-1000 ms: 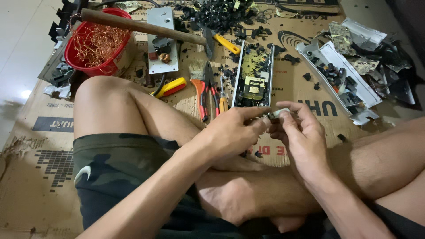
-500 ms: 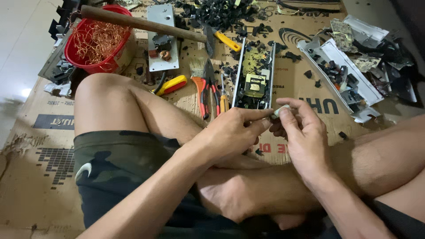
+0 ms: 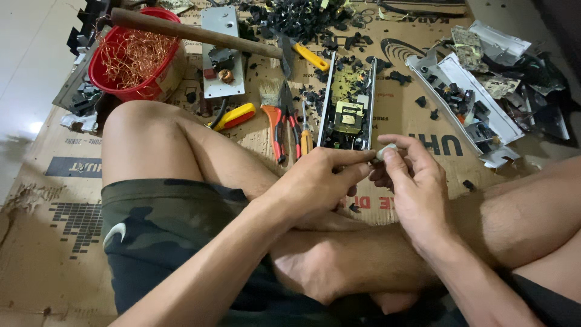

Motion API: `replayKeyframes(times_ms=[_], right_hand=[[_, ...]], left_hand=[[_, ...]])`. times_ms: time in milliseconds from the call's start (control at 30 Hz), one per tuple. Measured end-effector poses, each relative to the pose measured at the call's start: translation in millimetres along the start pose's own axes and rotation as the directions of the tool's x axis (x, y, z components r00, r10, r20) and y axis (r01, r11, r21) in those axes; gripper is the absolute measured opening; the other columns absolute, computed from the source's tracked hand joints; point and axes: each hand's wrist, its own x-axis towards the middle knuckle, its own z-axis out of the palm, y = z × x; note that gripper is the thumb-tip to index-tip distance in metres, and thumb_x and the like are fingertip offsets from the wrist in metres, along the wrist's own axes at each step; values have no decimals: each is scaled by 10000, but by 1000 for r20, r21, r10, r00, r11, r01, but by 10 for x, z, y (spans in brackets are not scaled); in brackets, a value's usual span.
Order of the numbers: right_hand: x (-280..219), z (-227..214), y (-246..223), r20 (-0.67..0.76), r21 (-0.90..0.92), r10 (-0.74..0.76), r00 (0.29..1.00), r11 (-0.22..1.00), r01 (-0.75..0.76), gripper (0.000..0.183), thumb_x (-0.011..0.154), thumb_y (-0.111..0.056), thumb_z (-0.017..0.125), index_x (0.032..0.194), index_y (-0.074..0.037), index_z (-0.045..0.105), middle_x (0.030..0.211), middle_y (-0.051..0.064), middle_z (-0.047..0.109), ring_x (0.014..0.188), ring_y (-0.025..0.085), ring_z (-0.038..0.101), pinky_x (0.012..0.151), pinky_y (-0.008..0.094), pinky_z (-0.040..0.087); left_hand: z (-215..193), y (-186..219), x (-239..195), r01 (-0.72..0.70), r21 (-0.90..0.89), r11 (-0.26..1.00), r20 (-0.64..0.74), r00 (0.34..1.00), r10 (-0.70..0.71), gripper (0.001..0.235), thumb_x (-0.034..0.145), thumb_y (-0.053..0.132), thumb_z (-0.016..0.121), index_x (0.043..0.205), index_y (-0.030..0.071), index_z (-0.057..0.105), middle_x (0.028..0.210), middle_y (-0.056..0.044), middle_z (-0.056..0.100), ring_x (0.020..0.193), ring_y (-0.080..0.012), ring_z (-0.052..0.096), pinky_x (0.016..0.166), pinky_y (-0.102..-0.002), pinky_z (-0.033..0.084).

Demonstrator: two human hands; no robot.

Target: The person sits on the floor and dismantles a metal electronic component, likely a power supply unit. They use a yellow utility knife to pry off parts and a hammer to break the casing and internal components. The person scrapes and breaks the device into smaller pieces, separating copper wire and other materials.

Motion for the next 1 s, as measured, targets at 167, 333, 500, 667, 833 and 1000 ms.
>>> replayKeyframes(times_ms=[167,333,500,667,833,1000], right_hand=[[-7,0,-38,12,-28,-4,1000,1000,4,246,1070,-67,494,1271,-13,624,920,160,645,776,209,672,681,334,612],[-26,-4,-32,7,-26,1,1000,1000,-1,245,1065,-60,503,1268,-14,632,907,176,652,768,223,676,671,343,611],[-7,-12,-36,3,-49,27,1000,998,-26,240,1066,-65,496,1262,-22,628,915,170,655,778,212,665,671,331,605],[-17,13,-76,7,-26,91,996,996,-91,246,1060,-63,492,1267,-20,618,946,176,648,818,226,665,721,353,605],[-1,13,-198,7,3,143,990,990,-143,244,1063,-73,476,1263,-14,603,964,165,634,850,219,645,753,337,580],[288,-161,-763,-85,307,603,793,774,-554,122,1113,-85,459,1170,-53,562,1072,83,612,905,111,548,779,219,478]], left_hand=[[18,-78,110,-49,-60,997,2,999,49,412,949,285,577,1317,141,692,719,-61,733,691,-173,678,641,-327,560],[34,-83,77,-15,-40,999,-13,1000,15,399,939,298,582,1291,163,711,727,-50,730,706,-167,687,647,-331,572],[65,-108,123,-44,-27,999,-51,998,42,375,942,275,603,1284,175,721,753,-73,729,739,-204,702,672,-347,567],[49,-82,88,-3,0,1000,-74,997,3,385,941,318,595,1303,245,705,886,-91,761,850,-235,743,747,-373,589],[-30,-178,175,9,-138,990,-105,994,-24,384,1020,234,511,1348,114,672,863,-161,727,625,-172,616,569,-285,547],[-426,4,238,338,-339,878,-148,902,-404,428,1096,293,369,1334,32,611,896,-80,572,596,-107,484,480,-204,453]])
